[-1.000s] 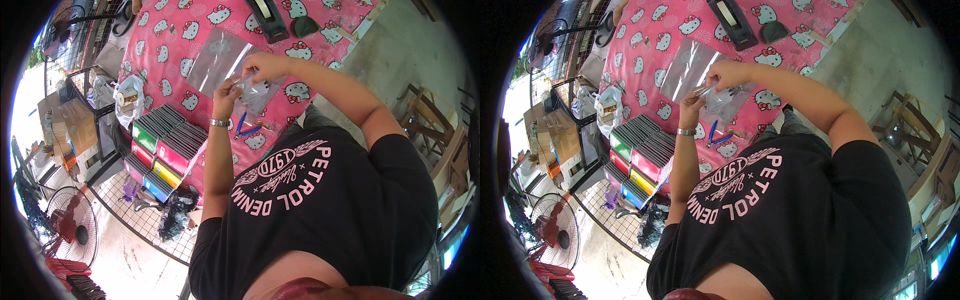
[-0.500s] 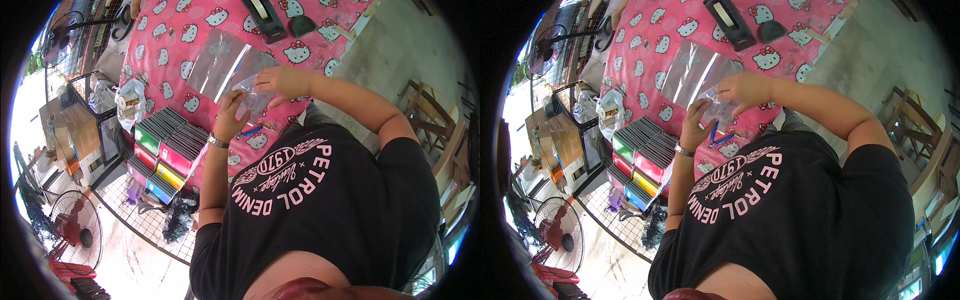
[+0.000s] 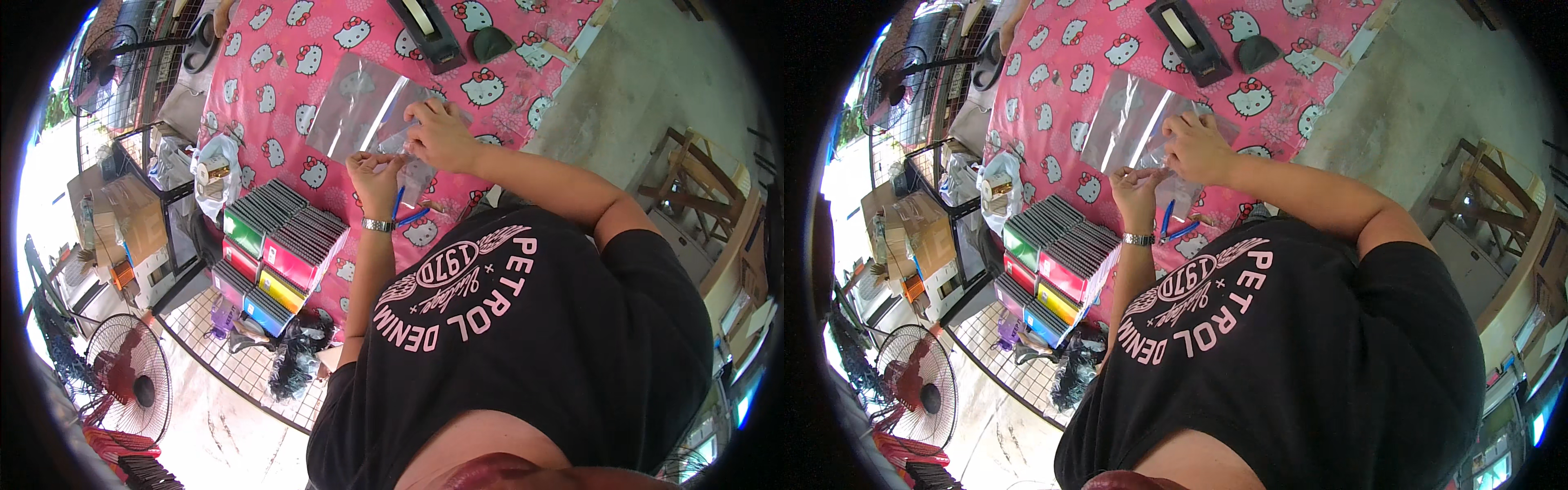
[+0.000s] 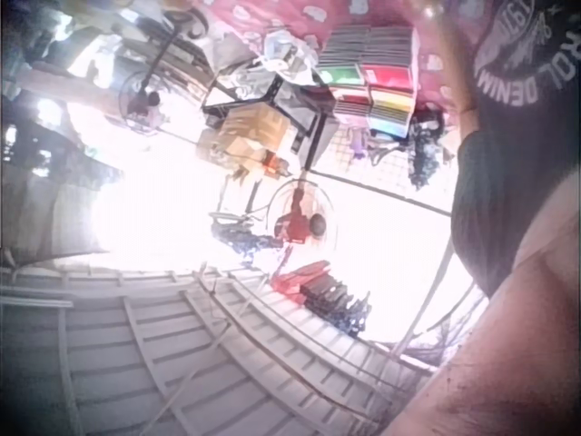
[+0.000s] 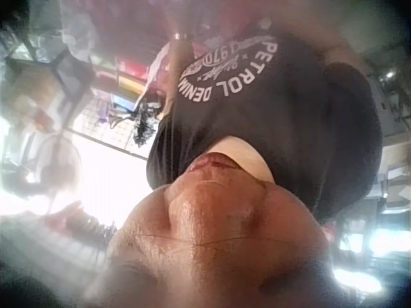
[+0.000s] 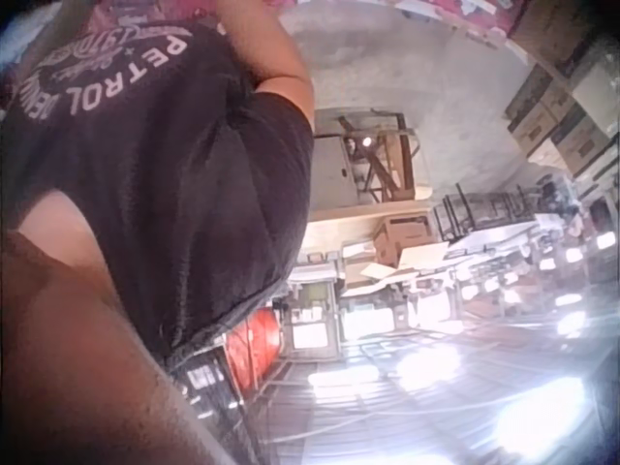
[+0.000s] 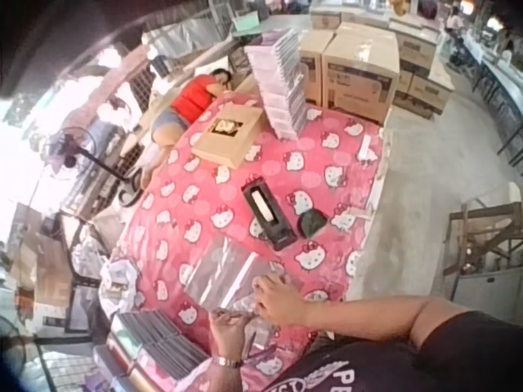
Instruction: The person places small notebooks into plastic bags, seals the bags with tape, and organizes the notebooks by color in a cardboard box.
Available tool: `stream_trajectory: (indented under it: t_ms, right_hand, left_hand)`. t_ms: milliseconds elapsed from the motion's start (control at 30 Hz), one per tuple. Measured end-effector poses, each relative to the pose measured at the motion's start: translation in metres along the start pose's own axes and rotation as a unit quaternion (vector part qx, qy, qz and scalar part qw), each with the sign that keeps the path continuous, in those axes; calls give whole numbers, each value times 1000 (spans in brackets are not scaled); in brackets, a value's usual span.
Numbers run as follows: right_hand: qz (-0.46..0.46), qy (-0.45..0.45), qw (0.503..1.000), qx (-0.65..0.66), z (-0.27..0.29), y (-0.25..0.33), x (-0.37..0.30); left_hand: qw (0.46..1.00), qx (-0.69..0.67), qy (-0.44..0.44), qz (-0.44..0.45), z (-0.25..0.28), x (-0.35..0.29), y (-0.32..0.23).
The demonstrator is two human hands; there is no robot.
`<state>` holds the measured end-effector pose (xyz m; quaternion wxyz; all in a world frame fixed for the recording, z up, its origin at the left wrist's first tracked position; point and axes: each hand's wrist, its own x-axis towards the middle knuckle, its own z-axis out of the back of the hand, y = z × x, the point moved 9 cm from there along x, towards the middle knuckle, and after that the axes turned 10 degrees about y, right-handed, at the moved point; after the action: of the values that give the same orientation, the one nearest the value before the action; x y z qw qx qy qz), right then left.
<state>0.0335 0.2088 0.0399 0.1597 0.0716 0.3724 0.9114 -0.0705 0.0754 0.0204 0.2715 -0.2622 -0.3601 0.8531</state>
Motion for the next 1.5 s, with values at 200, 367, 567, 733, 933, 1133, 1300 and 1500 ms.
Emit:
stream_trajectory:
  t_ms: [200,367,567,733,933,1133,1300,1500]
  right_hand:
    - [-211,-268,932,122,79,-141,19]
    - [-243,-114,899,346,36,-202,41]
    - [-164,-187,820,516,2,-157,2]
    - [-246,42,601,759,-70,-171,-7]
    - [99,465,836,273,-37,8,88]
    - [62,595,797,-85,-78,-29,110]
    - [-55,476,877,36,-113,-113,80]
    - [127,57,990,34,-41,-56,-9]
  left_hand:
    - [954,282,96,-37,-3,15,-35]
    - [948,270,158,-53,-10,31,-58]
    - [980,115,152,-64,5,34,-4]
    - [984,15,160,-71,-7,36,-11]
    - [988,16,135,-77,-3,31,0]
    - [989,-9,136,-60,-5,30,-3]
    - [943,216,25,-253,-12,-6,-35]
    - [940,251,72,-218,-22,-23,-35]
